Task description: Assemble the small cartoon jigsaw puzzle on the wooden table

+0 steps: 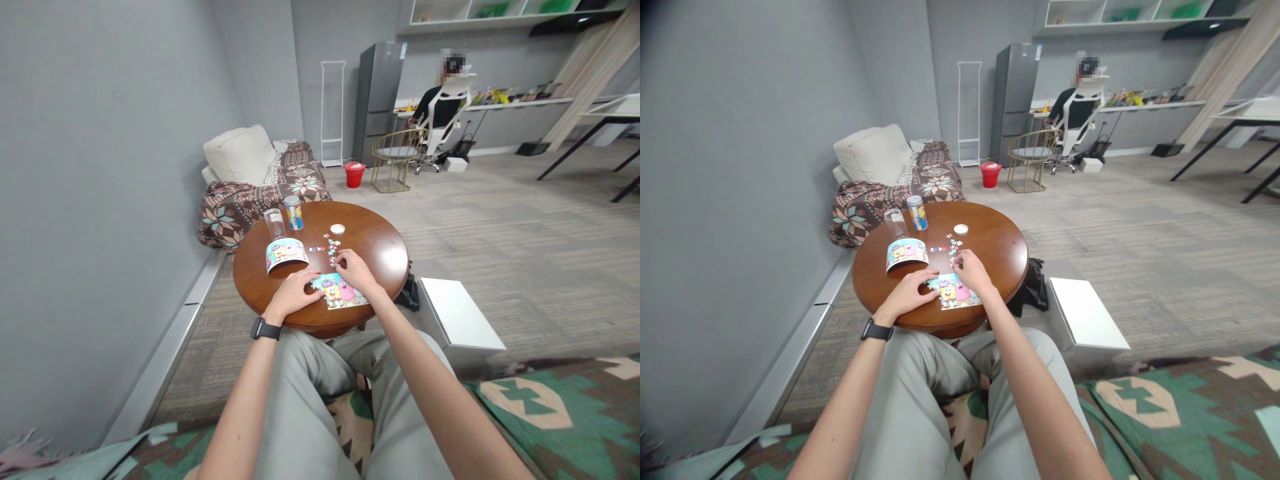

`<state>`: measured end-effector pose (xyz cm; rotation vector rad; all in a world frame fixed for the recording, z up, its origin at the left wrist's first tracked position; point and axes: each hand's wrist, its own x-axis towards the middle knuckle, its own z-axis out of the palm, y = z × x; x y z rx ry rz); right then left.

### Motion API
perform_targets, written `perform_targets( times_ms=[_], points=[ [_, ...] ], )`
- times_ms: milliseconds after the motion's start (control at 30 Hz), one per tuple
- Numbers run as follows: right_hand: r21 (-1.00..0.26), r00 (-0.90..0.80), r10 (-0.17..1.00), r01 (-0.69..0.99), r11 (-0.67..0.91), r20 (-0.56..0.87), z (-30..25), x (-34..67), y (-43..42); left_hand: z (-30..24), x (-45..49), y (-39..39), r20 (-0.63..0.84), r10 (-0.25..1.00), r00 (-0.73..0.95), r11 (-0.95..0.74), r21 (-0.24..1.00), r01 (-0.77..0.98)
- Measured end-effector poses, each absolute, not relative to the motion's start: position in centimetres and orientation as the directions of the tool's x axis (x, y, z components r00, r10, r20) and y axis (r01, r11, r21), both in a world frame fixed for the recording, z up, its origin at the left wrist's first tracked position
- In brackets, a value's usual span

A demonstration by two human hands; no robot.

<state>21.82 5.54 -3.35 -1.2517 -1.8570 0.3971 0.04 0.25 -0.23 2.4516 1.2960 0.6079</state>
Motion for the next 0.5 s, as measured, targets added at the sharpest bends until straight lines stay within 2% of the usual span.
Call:
perform_targets(
  times_ms=[333, 500],
  points=[
    [-0.636, -0.159, 0.872, 0.626, 0.451, 0.462, -3.33, 21.88, 5.53, -0.18, 0.09, 0.23, 0.219, 0.840, 0.497, -0.538, 0.452, 0.711],
    [-0.586, -0.239, 0.851, 0.637, 0.501, 0.468, -3.28, 21.89, 5.40, -0.10, 0.06, 0.19, 0.214, 0.839, 0.501, -0.540, 0.451, 0.711]
  ],
)
